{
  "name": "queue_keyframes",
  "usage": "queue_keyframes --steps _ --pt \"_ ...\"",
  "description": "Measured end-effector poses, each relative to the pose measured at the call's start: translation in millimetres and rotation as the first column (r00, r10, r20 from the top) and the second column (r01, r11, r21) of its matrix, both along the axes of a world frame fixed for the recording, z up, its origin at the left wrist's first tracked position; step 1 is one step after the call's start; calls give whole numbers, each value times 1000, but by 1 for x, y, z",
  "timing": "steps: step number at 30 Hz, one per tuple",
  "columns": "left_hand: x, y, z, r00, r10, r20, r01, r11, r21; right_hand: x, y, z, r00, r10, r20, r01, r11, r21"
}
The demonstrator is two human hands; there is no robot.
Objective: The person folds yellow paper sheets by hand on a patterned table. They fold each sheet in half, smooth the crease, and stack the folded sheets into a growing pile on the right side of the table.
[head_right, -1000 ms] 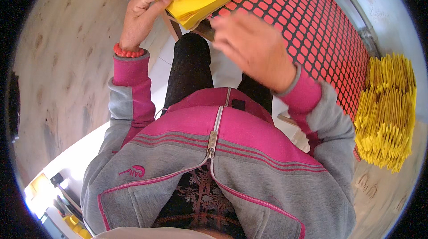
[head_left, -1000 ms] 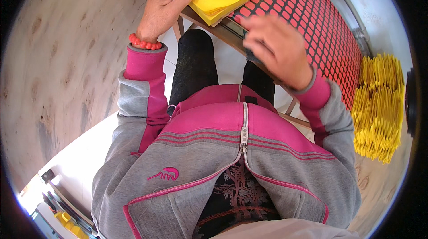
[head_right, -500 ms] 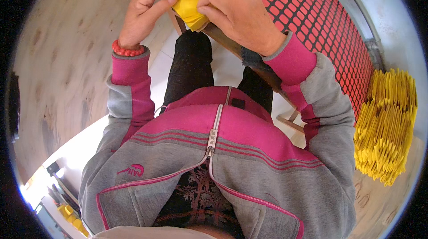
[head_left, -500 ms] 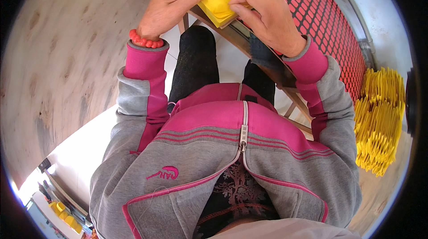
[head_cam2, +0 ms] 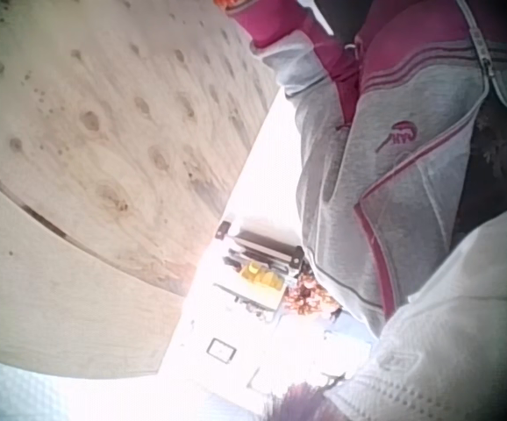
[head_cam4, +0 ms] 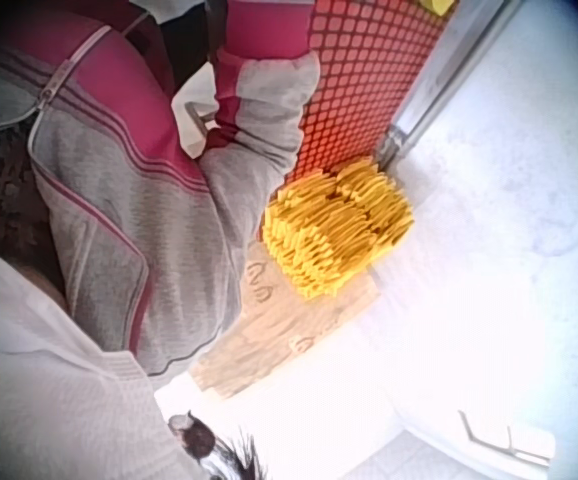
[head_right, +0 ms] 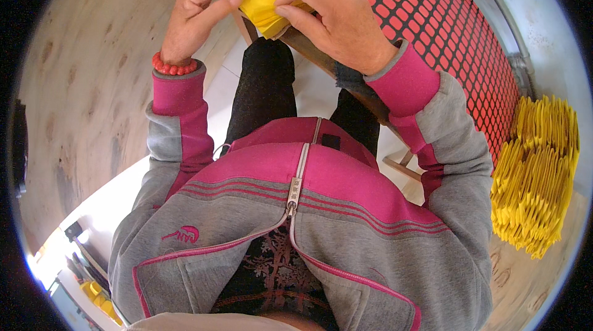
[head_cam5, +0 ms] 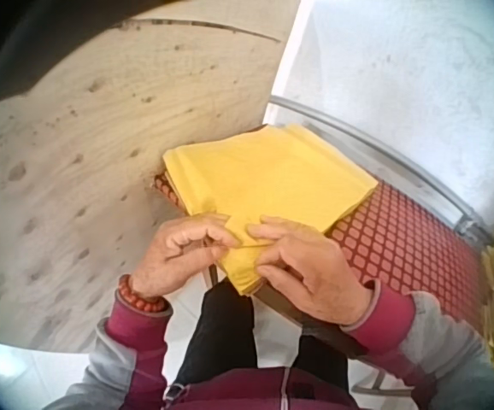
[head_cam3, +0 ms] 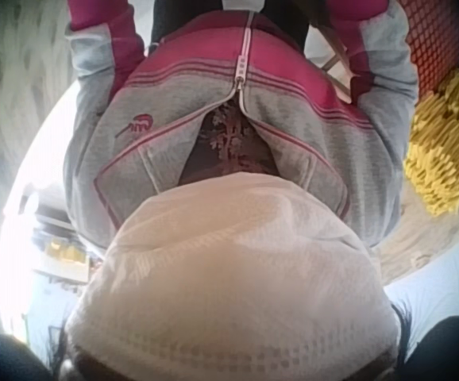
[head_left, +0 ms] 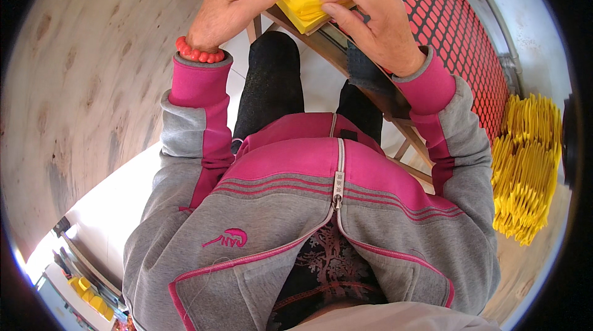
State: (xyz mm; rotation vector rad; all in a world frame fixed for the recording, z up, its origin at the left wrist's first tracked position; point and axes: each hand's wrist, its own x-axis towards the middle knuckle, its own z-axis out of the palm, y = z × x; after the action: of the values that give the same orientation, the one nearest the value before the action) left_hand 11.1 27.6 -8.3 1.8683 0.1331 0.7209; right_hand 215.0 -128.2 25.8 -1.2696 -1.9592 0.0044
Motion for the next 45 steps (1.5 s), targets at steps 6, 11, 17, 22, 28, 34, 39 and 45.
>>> queue_keyframes --steps 6,11,17,22,28,34,39,45 --pt "5 9 -3 990 14 142 -63 936 347 -3 -2 -3 989 -68 -131 55 994 -99" --pt "10 5 -10 990 38 135 -58 987 149 -5 0 -2 991 -89 -102 92 995 25" --pt "17 -1 -26 974 60 219 3 960 -279 -7 -3 4 992 -123 -16 123 992 38" --pt "19 5 -31 967 87 238 -24 967 -254 -6 3 3 991 -32 127 12 989 151" --pt "8 0 -15 979 91 185 -93 996 2 -5 1 -2 995 -71 -66 71 997 -1" --pt "9 1 1 979 15 201 -86 933 350 -6 2 -5 991 -102 -86 101 995 -7" --pt "12 -5 -17 986 74 148 -25 950 -311 -8 -2 -1 983 -160 -86 160 987 -10" --pt "19 2 -31 962 92 256 -22 964 -264 -7 2 3 993 -55 103 42 991 124"
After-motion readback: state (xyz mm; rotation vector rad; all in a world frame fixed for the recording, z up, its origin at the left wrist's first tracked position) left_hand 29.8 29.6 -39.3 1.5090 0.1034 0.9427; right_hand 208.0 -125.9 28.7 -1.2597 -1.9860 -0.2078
